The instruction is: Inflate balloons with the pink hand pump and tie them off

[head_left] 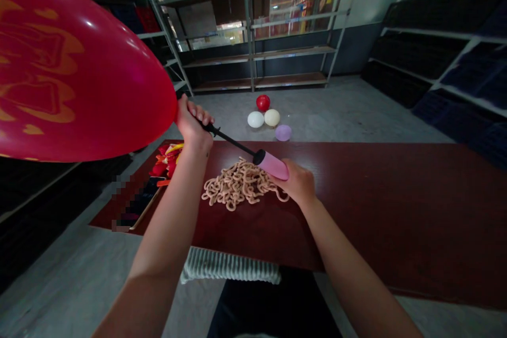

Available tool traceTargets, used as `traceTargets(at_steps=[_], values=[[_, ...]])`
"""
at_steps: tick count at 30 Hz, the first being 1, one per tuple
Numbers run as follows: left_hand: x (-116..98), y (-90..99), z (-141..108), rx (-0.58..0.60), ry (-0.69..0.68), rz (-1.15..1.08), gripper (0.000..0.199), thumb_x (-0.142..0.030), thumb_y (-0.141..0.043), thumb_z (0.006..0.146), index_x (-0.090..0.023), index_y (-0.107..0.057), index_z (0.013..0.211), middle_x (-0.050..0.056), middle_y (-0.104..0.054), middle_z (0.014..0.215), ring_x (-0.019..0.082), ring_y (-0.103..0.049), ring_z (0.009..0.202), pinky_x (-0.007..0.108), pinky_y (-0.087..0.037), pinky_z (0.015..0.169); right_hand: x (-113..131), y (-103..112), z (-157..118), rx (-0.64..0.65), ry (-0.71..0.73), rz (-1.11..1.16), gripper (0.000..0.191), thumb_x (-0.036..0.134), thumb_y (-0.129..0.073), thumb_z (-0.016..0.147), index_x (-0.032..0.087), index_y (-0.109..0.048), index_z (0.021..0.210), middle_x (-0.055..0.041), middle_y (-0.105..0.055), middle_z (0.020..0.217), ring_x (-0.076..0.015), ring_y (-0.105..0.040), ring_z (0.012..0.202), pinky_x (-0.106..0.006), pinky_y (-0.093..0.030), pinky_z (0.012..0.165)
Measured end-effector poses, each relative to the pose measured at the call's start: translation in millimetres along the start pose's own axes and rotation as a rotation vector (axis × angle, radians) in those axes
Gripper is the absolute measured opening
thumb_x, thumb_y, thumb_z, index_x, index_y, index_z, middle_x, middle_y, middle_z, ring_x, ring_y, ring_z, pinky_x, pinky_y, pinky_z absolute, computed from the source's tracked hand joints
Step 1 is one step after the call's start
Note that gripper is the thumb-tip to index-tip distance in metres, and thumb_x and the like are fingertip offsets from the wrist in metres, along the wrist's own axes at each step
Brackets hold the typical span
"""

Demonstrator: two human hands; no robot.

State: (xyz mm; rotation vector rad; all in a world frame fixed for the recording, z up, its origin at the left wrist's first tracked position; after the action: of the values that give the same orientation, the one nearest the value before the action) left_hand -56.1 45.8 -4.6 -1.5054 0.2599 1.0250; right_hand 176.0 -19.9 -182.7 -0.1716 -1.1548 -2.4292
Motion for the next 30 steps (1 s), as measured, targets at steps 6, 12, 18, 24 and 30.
traceTargets(at_steps=[6, 12, 18, 24, 30], values=[[53.9, -24.6, -3.1, 0.048, 0.088, 0.01, 0.048, -0.033, -0.048, 0.097, -0.021, -0.026, 0.056, -0.007, -0.025, 0.042, 0.007, -0.024, 0.032, 0.022, -0.026, 0.039, -4.7, -5.4, 1.6, -0.003, -0.107, -0.025, 0.038, 0.056, -0.065, 0.08, 0.021, -0.063, 0.094, -0.0031, -0.071, 0.078, -0.0174, -0.064, 0.067, -0.028, -0.032, 0.058], [121.9, -13.0, -35.7, 0.016, 0.241, -0.039, 0.046, -0.023, -0.036, 0.098, -0.021, -0.025, 0.054, -0.006, -0.022, 0.04, 0.009, -0.022, 0.031, 0.024, -0.022, 0.037, -11.3, -7.2, -0.3, 0.012, -0.166, -0.114, 0.04, 0.057, -0.066, 0.079, 0.021, -0.063, 0.096, -0.0039, -0.07, 0.08, -0.019, -0.062, 0.069, -0.029, -0.029, 0.059], [125.9, 20.0, -48.9, -0.177, 0.29, -0.071, 0.041, -0.016, -0.035, 0.094, -0.02, -0.025, 0.055, -0.007, -0.021, 0.042, 0.008, -0.023, 0.032, 0.024, -0.024, 0.04, 11.2, 3.8, 3.7, 0.057, 0.037, -0.223, 0.054, 0.044, -0.066, 0.083, 0.022, -0.055, 0.132, -0.0092, -0.069, 0.109, -0.0251, -0.059, 0.092, -0.034, -0.037, 0.074], [120.9, 52.4, -74.0, -0.25, 0.288, -0.103, 0.033, -0.014, -0.04, 0.086, -0.021, -0.024, 0.058, -0.008, -0.025, 0.042, 0.008, -0.028, 0.034, 0.023, -0.026, 0.043, 43.4, 3.6, -6.3, 0.081, 0.349, -0.309, 0.049, 0.041, -0.051, 0.095, 0.024, -0.051, 0.14, -0.0107, -0.064, 0.125, -0.0242, -0.057, 0.1, -0.035, -0.038, 0.079], [105.6, 70.4, -82.5, -0.202, 0.345, -0.085, 0.032, -0.029, -0.047, 0.088, -0.022, -0.03, 0.061, -0.006, -0.037, 0.045, 0.011, -0.042, 0.039, 0.024, -0.039, 0.049, 54.8, 8.6, -6.5, 0.114, 0.429, -0.332, 0.043, 0.039, -0.05, 0.096, 0.028, -0.055, 0.138, -0.0103, -0.066, 0.117, -0.024, -0.058, 0.098, -0.033, -0.04, 0.076]])
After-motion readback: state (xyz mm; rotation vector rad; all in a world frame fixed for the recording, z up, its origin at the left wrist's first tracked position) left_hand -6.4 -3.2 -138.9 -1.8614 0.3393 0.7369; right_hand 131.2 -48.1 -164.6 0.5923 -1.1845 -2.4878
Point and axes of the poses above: each hand's wrist, its own z-axis towards the middle knuckle, its own y-axis out of the back of the hand, x = y × z, the point moved 2 cm from there along z, towards the middle knuckle
